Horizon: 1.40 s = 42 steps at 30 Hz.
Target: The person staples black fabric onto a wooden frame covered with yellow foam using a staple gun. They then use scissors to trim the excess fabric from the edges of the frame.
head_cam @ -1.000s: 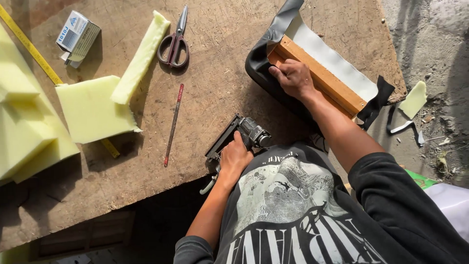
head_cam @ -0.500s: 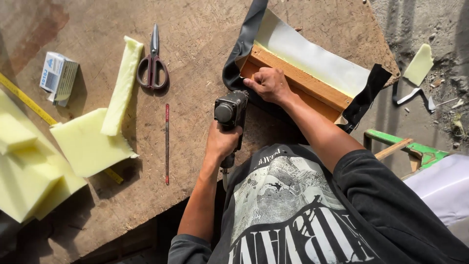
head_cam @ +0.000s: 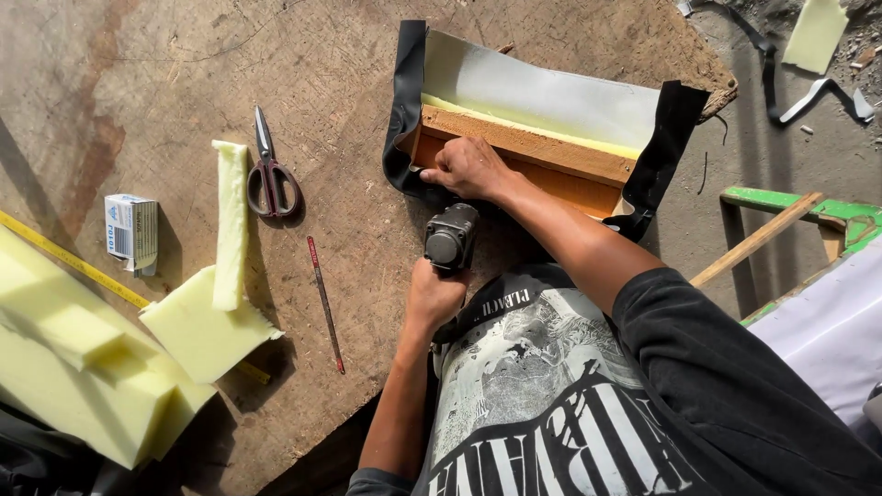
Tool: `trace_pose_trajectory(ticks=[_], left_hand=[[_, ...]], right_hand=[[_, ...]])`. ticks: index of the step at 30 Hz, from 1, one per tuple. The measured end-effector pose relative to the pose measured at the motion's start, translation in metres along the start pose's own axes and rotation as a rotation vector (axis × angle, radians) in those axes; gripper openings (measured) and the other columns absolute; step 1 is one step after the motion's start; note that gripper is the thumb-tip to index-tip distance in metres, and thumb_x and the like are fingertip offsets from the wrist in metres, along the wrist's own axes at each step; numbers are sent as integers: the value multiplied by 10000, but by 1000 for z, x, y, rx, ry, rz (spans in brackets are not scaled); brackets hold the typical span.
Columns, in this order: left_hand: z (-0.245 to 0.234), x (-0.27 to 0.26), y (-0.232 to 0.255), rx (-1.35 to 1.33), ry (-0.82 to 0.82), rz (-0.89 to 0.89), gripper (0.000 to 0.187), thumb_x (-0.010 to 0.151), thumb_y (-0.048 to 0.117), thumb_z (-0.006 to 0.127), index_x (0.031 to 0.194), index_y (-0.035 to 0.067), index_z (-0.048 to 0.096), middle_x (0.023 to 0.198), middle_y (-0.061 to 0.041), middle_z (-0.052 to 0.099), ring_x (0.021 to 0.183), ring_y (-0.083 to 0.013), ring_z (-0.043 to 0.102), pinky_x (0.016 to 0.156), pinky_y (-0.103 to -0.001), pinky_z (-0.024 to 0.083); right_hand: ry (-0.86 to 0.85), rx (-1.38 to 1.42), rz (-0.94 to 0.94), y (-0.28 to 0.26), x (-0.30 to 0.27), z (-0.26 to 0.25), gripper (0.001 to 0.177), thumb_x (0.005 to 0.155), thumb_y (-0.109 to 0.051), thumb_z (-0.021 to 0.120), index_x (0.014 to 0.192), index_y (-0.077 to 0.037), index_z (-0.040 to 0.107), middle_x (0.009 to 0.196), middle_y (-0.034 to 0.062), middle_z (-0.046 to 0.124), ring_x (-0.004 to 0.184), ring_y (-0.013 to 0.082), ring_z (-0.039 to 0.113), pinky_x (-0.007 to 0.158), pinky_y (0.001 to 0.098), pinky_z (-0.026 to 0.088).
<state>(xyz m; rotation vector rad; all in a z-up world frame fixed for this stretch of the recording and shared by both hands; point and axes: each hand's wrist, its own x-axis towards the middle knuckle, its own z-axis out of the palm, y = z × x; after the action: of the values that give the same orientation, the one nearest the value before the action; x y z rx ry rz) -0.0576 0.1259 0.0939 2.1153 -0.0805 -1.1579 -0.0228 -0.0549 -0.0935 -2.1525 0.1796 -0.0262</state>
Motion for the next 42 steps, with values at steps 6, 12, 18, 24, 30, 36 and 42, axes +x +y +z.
trace_pose_trajectory(ticks=[6, 12, 18, 24, 30, 36, 42], left_hand=[[-5, -38, 32, 125, -59, -46, 269, 775, 192, 683, 871, -45, 763, 803, -286, 719, 833, -441, 728, 662, -401, 405], [-30, -43, -27, 97, 5, -207, 278, 721, 184, 682, 891, -7, 792, 853, -239, 751, 915, -363, 751, 689, -498, 391], [-69, -5, -70, 110, 159, -139, 137, 669, 169, 686, 706, 45, 730, 603, -130, 613, 640, -175, 598, 650, -362, 518], [-91, 15, -53, 107, 107, -62, 156, 728, 129, 635, 583, 92, 683, 457, -93, 578, 449, -210, 590, 570, -346, 496], [-93, 4, -47, 112, 73, -104, 147, 715, 124, 631, 633, 52, 729, 497, -131, 627, 481, -252, 636, 573, -386, 503], [-78, 10, -57, 104, 16, -89, 95, 707, 119, 646, 752, 44, 683, 598, -167, 618, 587, -275, 664, 684, -434, 528], [-62, 4, -52, 182, 16, -76, 123, 711, 114, 643, 737, 1, 685, 606, -208, 634, 632, -304, 653, 677, -453, 520]], right_hand=[[-255, -64, 102, -10, -13, -11, 428, 933, -428, 766, 631, -164, 618, 613, 12, 661, 634, 236, 684, 697, 382, 547], [-31, -291, -218, -54, -24, 21, 533, 893, -664, 698, 962, -150, 573, 876, 84, 593, 848, 339, 697, 705, 469, 571], [29, 53, -196, -28, -18, 21, 250, 960, -289, 713, 867, -90, 593, 772, 165, 640, 807, 395, 706, 675, 490, 546], [49, 168, -151, -25, -24, 23, 204, 968, -251, 710, 838, -109, 644, 792, 126, 672, 800, 372, 716, 680, 443, 545], [57, 127, -182, -16, -19, 34, 218, 1004, -284, 703, 869, -122, 648, 803, 108, 659, 808, 354, 711, 689, 444, 553], [38, 101, -225, -18, -18, 31, 203, 1011, -245, 679, 883, -92, 641, 818, 148, 668, 809, 393, 709, 701, 479, 563], [55, 84, -239, -20, -21, 32, 241, 1047, -301, 652, 893, -116, 637, 828, 123, 654, 818, 365, 710, 705, 451, 569]])
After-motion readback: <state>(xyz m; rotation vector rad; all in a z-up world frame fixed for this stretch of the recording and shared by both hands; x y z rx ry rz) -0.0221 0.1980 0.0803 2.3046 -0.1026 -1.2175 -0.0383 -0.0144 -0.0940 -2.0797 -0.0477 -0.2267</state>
